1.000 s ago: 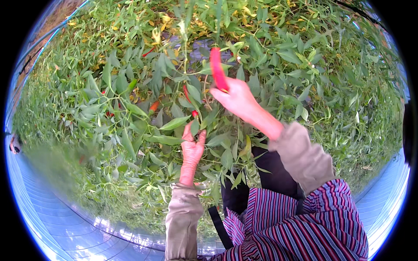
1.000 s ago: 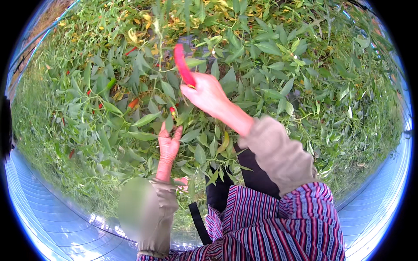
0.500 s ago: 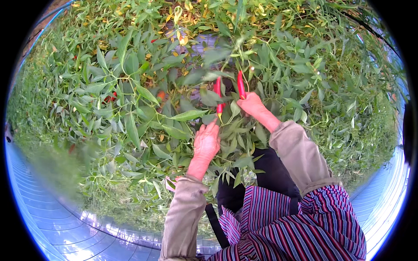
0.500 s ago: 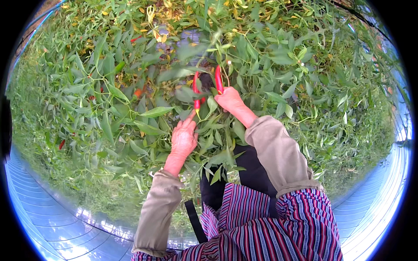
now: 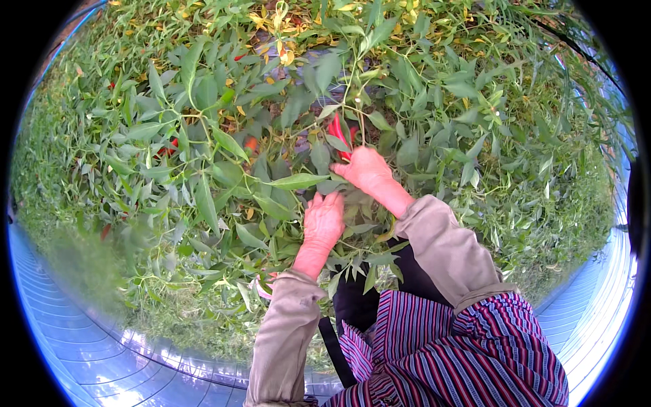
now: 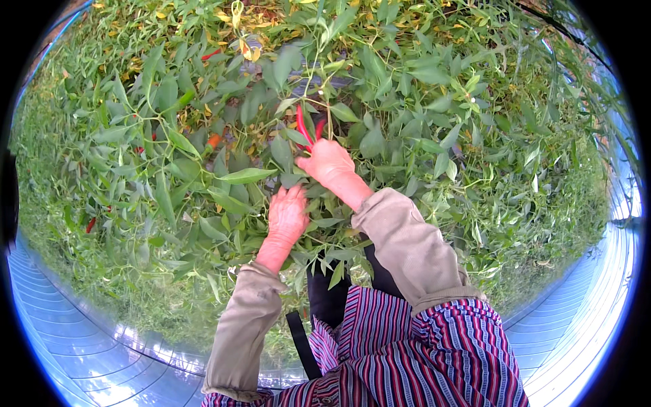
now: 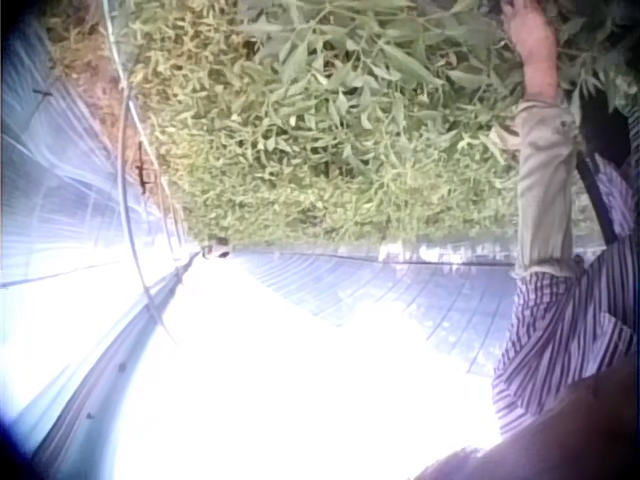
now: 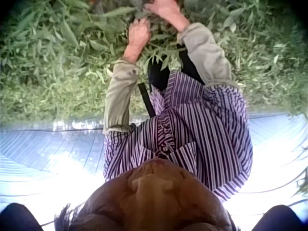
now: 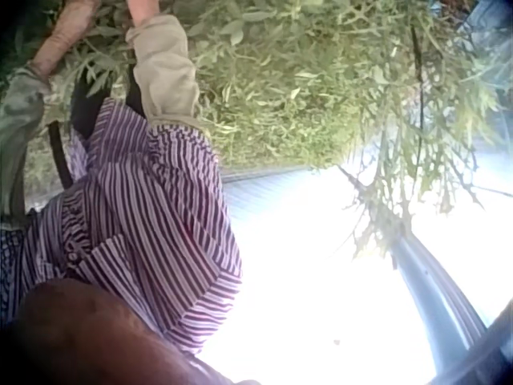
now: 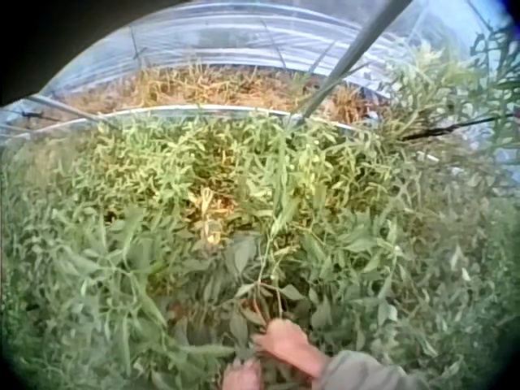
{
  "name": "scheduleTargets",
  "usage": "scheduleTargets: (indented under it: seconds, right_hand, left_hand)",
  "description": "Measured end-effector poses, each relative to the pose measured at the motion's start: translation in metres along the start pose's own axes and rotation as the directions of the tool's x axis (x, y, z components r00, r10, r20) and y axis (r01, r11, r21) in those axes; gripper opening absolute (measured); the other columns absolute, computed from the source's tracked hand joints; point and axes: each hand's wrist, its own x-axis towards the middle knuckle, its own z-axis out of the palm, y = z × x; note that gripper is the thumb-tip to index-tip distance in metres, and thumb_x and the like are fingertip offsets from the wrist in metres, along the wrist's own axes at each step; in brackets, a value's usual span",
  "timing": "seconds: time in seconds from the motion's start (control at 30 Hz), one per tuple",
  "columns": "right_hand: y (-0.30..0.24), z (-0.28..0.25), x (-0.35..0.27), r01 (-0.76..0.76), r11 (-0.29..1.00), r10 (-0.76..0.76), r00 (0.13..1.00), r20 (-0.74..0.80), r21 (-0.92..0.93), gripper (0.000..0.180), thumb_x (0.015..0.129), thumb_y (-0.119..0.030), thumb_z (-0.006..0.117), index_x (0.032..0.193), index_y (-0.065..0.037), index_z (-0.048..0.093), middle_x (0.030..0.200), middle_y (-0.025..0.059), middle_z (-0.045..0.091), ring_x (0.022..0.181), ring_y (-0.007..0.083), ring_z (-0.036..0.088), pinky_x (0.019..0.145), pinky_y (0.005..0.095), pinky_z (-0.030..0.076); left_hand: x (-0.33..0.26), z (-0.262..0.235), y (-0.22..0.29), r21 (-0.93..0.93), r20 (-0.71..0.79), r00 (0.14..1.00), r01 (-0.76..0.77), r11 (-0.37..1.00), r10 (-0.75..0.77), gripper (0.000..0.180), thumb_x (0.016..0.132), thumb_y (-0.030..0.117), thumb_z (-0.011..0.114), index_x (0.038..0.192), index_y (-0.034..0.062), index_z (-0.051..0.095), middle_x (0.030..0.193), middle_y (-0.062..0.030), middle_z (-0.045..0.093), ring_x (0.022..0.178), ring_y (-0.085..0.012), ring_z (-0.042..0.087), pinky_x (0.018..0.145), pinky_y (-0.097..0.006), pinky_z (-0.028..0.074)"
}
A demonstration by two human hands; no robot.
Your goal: The person harvests peppers from plants using shears, placing the harvested peppers into a pink bucket.
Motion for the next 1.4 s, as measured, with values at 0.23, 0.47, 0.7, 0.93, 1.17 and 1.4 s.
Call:
scheduleTargets:
  seconds: [0.23,0.47,0.7,0.93,1.17,1.4]
  right_hand:
    - [0.056,0.049,0.012,-0.120,0.729,0.062,0.992,0.110,0.673,0.027,0.071,-0.017,0.076,0.091,-0.003,0.066,0.070,0.0014,0.061,0.063,0.0101,0.054,0.061,0.0285,0.045]
    - [0.048,0.050,0.011,0.071,0.747,0.024,0.991,-0.134,0.661,0.022,0.078,-0.019,0.068,0.089,-0.001,0.061,0.069,0.0068,0.061,0.064,0.0173,0.056,0.065,0.0333,0.047]
    - [-0.016,0.007,0.030,-0.003,0.971,-0.013,0.998,0.066,0.240,0.037,0.075,-0.028,0.068,0.099,0.000,0.064,0.095,0.0216,0.065,0.092,0.0349,0.064,0.079,0.0414,0.050]
    - [0.051,0.068,0.115,0.475,0.880,-0.439,0.807,0.395,0.007,0.045,0.075,-0.036,0.070,0.108,-0.006,0.065,0.110,0.0177,0.064,0.100,0.0352,0.061,0.084,0.0380,0.049]
    - [0.002,0.049,0.093,0.235,0.972,-0.212,0.875,0.434,0.000,0.040,0.076,-0.031,0.070,0.108,-0.007,0.066,0.105,0.0138,0.067,0.092,0.0309,0.062,0.083,0.0360,0.048]
    - [0.008,0.014,0.047,-0.157,0.855,-0.065,0.913,0.402,0.494,0.038,0.075,-0.023,0.072,0.100,0.005,0.064,0.094,0.0107,0.066,0.079,0.0199,0.061,0.067,0.0338,0.047]
  left_hand:
    - [-0.003,-0.004,-0.001,-0.020,-0.186,0.983,-0.019,1.000,0.014,0.038,0.062,0.005,0.069,0.098,0.0062,0.057,0.116,-0.0055,0.052,0.100,-0.0314,0.052,0.081,-0.043,0.045]
    - [0.010,-0.017,0.008,-0.098,-0.067,0.996,0.051,0.994,-0.058,0.032,0.067,0.008,0.067,0.097,0.0060,0.058,0.107,-0.0081,0.053,0.097,-0.0305,0.054,0.077,-0.044,0.045]
    - [0.007,-0.006,0.005,-0.065,-0.048,0.995,0.087,0.994,-0.090,0.027,0.071,0.016,0.064,0.095,0.0081,0.058,0.107,-0.0088,0.055,0.100,-0.0295,0.053,0.079,-0.043,0.044]
    - [0.018,0.004,0.019,-0.009,-0.054,0.998,0.016,1.000,-0.016,0.036,0.067,0.014,0.069,0.101,0.0094,0.057,0.110,-0.0057,0.054,0.099,-0.0296,0.052,0.078,-0.044,0.043]
    - [0.010,-0.001,0.009,-0.006,-0.081,0.995,0.065,0.998,-0.066,0.026,0.072,0.015,0.061,0.097,0.0083,0.058,0.114,-0.0061,0.056,0.100,-0.0303,0.052,0.079,-0.043,0.043]
    - [0.001,-0.004,0.008,-0.138,-0.138,0.984,0.090,0.986,-0.109,0.027,0.072,0.015,0.062,0.099,0.0076,0.057,0.112,-0.0075,0.055,0.100,-0.0318,0.052,0.080,-0.045,0.043]
